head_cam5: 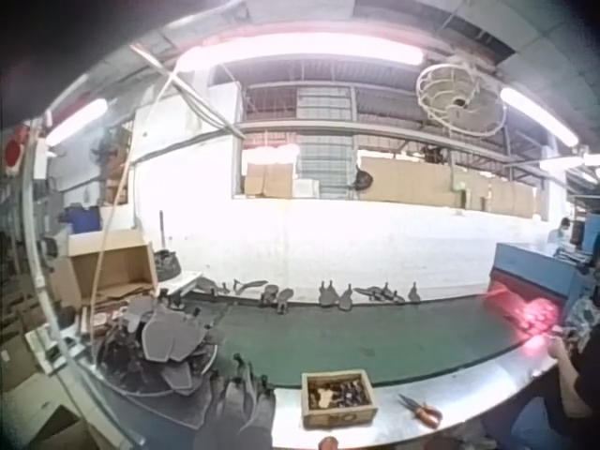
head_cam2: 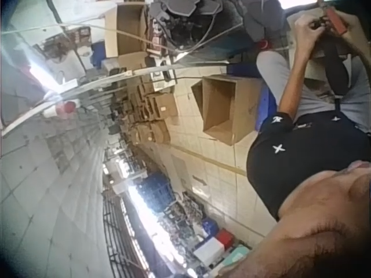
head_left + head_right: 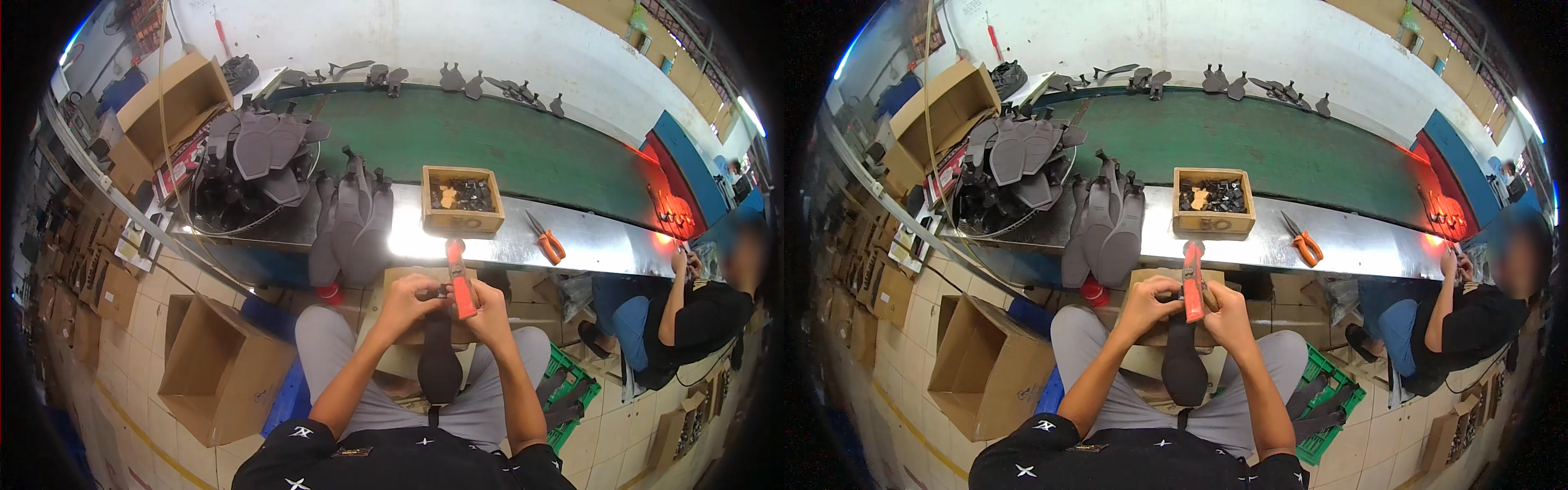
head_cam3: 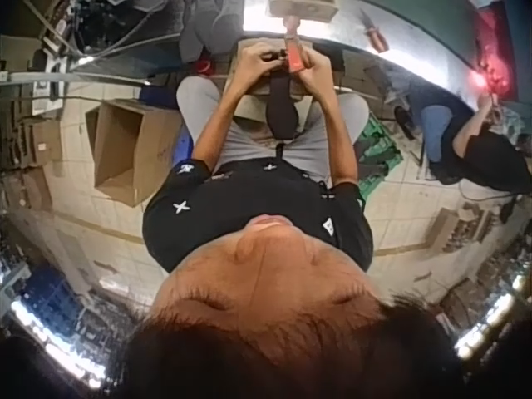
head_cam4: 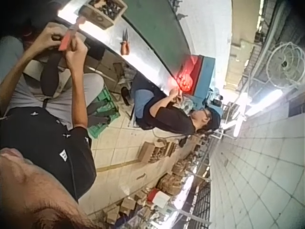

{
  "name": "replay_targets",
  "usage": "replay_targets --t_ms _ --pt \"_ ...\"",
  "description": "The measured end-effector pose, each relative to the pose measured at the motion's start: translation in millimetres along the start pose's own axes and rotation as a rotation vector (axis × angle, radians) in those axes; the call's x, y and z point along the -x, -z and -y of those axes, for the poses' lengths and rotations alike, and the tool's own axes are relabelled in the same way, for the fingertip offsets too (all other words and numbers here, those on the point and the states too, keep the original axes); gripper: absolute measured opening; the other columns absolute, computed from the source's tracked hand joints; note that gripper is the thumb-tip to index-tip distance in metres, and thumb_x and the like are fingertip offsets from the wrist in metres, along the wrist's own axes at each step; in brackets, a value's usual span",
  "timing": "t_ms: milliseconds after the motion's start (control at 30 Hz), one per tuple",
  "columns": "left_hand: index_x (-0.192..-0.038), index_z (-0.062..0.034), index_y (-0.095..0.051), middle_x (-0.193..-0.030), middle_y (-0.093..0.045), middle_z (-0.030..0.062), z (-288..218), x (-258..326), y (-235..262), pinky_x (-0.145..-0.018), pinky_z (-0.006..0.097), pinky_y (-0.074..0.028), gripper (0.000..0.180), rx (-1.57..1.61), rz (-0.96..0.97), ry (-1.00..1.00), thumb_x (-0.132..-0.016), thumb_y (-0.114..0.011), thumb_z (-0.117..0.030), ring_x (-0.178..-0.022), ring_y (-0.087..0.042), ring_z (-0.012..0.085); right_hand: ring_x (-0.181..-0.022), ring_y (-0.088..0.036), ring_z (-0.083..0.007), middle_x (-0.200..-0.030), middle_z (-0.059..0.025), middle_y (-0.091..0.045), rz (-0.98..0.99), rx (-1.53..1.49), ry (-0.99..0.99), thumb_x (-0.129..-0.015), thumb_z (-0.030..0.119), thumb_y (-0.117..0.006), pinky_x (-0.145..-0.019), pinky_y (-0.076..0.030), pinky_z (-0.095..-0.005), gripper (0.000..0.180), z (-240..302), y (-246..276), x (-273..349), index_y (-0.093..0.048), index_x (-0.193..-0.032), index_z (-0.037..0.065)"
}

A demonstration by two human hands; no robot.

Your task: Using a hammer and small fasteners to assemble or reinforce dark shoe upper components at a factory workstation.

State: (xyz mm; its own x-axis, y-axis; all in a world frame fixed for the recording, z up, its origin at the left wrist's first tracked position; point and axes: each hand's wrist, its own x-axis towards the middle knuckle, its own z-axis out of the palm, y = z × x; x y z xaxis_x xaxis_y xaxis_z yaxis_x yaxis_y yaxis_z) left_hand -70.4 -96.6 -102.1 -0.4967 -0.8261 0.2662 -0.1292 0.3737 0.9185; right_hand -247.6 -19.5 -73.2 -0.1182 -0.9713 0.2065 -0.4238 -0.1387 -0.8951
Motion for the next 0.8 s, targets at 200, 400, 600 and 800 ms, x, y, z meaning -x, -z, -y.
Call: replay_targets --t_ms 200,400,600,800 --pt "-0.099 -0.0010 -0.072 -0.097 -0.071 0.0159 5.8 -1.6 2.8 -0.080 0.036 -0.053 0.030 -0.060 -0.008 -0.105 -0.075 -0.079 -0.018 -0.089 -0.068 0.0280 -0.080 -0.064 -0.0365 -0.095 -0.0149 -0.066 -0.044 0.183 0.208 -0.071 -0.008 -0.061 -0.072 -0.052 -0.0348 0.031 16.9 -2.7 4.6 -0.064 -0.101 -0.001" --pt "-0.102 0.0016 -0.071 -0.086 -0.073 0.0067 -11.0 -0.3 6.4 -0.072 0.027 -0.052 0.029 0.144 0.064 0.043 -0.077 -0.076 -0.010 -0.076 -0.064 0.0101 -0.088 -0.067 -0.0341 -0.103 -0.0118 -0.068 -0.047 0.329 0.327 -0.072 -0.009 -0.061 -0.077 -0.054 -0.0361 0.036 25.0 6.0 4.4 -0.064 -0.106 0.000" --pt "-0.108 0.0013 -0.073 -0.092 -0.074 0.0058 1.1 1.2 6.1 -0.075 0.025 -0.055 0.027 0.255 0.117 0.108 -0.083 -0.072 -0.006 -0.080 -0.069 0.0120 -0.058 -0.051 -0.0053 -0.082 0.0008 -0.059 -0.228 -0.155 -0.095 -0.096 0.009 -0.058 -0.054 -0.044 -0.0210 0.031 65.5 15.9 35.0 -0.054 -0.125 -0.003" --pt "-0.102 0.0034 -0.074 -0.092 -0.074 0.0044 -10.3 0.8 6.0 -0.076 0.024 -0.053 0.024 0.449 0.124 0.225 -0.080 -0.076 -0.007 -0.082 -0.064 0.0080 -0.056 -0.053 -0.0126 -0.080 -0.0079 -0.060 -0.243 0.168 0.013 -0.099 0.009 -0.054 -0.053 -0.043 -0.0280 0.028 82.7 12.0 71.4 -0.051 -0.124 -0.003"
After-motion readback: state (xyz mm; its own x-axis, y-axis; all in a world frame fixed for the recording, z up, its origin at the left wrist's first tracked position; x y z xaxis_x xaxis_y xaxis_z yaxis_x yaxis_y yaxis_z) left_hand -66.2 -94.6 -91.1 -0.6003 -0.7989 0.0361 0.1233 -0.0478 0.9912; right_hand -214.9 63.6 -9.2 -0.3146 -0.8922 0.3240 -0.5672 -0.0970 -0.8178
